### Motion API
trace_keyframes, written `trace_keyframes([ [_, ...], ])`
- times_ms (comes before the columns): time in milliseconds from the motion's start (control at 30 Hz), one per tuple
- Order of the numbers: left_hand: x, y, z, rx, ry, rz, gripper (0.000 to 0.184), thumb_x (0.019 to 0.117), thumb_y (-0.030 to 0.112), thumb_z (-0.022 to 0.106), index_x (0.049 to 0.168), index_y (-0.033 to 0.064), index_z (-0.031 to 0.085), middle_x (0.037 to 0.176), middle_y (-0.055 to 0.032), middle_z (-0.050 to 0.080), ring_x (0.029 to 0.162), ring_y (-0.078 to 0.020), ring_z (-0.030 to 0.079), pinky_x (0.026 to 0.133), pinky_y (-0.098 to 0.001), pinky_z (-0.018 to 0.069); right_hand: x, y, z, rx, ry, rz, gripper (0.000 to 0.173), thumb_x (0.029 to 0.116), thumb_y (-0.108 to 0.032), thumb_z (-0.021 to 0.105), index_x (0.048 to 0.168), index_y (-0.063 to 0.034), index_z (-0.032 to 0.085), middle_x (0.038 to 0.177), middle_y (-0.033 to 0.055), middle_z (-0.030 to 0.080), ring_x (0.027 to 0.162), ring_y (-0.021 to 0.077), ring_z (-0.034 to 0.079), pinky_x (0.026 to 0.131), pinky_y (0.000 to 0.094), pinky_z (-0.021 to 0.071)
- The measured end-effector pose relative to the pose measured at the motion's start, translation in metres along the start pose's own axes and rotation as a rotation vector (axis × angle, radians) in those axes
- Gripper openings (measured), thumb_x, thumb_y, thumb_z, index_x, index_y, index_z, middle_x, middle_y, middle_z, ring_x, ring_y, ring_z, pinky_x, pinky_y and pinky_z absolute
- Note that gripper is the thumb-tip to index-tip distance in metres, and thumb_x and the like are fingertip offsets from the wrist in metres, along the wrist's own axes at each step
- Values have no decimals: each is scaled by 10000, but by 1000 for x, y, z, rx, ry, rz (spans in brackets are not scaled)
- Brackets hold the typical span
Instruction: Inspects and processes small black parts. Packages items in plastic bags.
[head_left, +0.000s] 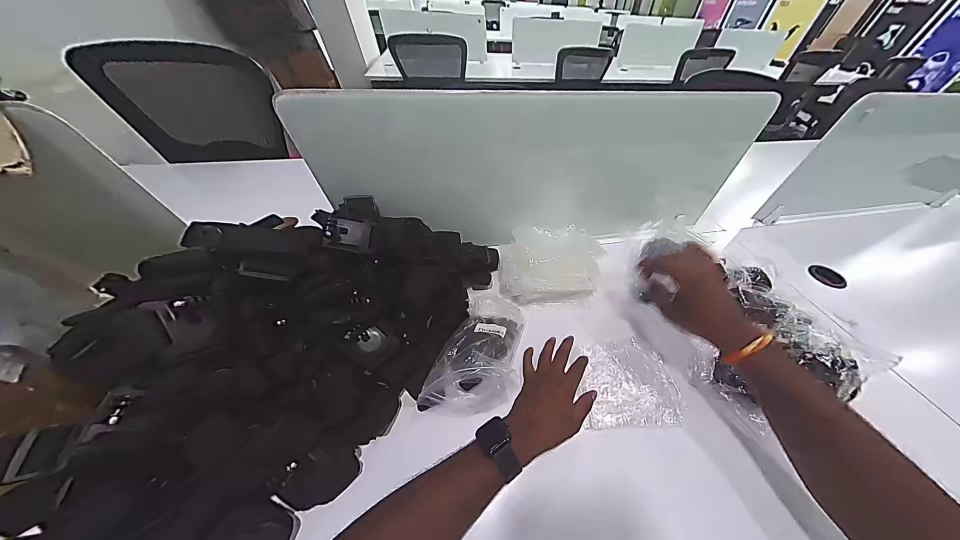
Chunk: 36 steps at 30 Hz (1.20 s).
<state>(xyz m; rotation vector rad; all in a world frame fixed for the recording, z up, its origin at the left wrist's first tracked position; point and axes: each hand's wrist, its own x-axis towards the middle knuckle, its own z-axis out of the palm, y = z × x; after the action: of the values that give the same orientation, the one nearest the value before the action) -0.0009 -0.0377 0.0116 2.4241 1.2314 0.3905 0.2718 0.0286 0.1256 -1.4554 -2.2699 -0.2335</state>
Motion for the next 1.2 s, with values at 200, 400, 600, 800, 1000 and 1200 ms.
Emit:
trace_keyframes([
  [200, 0, 0, 0, -5, 7, 5, 552, 1019, 515, 483, 1461, 193, 560, 1677, -85, 294, 1554, -349, 217, 1186, -702, 136, -43, -4, 62, 205, -321, -76, 343, 973, -331, 615, 1237, -120, 675, 1327, 72, 660, 1271, 257, 593, 1116, 549, 399],
  [400, 1, 1, -1, 0, 3, -3, 543, 1013, 510, 500, 1436, 181, 583, 1670, -84, 310, 1554, -352, 219, 1182, -707, 143, -63, -10, 72, 262, -268, -23, 547, 899, -544, 675, 1299, -170, 677, 1412, 55, 611, 1342, 254, 529, 1134, 563, 361],
  [600, 2, 0, 2, 25, 2, 0, 548, 1013, 521, 494, 1419, 171, 603, 1658, -81, 339, 1550, -358, 228, 1179, -707, 150, -66, -13, 85, 196, -218, -57, 284, 1009, -282, 508, 1124, -212, 758, 1351, 20, 653, 1297, 257, 564, 1121, 624, 325],
  [800, 2, 0, 3, 44, 18, 7, 551, 1007, 522, 504, 1421, 173, 602, 1646, -85, 361, 1545, -361, 242, 1175, -709, 162, -70, -5, 67, 355, 417, 32, 148, 956, -151, 645, 950, -45, 748, 930, 88, 740, 957, 189, 694, 1015, 462, 500],
  [1000, 2, -2, 6, 58, 31, 16, 557, 1007, 533, 490, 1430, 186, 596, 1651, -87, 351, 1544, -364, 245, 1174, -711, 166, -64, 1, 24, 812, 565, 367, 129, 991, -110, 601, 887, -171, 557, 705, -147, 612, 610, -19, 600, 602, 193, 546],
  [1200, 0, -4, 7, 37, 66, 25, 548, 1001, 530, 512, 1424, 194, 602, 1644, -86, 363, 1540, -359, 257, 1175, -710, 168, -65, -1, 18, 1015, 498, 238, 156, 1027, -108, 554, 1103, -193, 661, 885, -85, 725, 750, 58, 694, 734, 259, 610],
])
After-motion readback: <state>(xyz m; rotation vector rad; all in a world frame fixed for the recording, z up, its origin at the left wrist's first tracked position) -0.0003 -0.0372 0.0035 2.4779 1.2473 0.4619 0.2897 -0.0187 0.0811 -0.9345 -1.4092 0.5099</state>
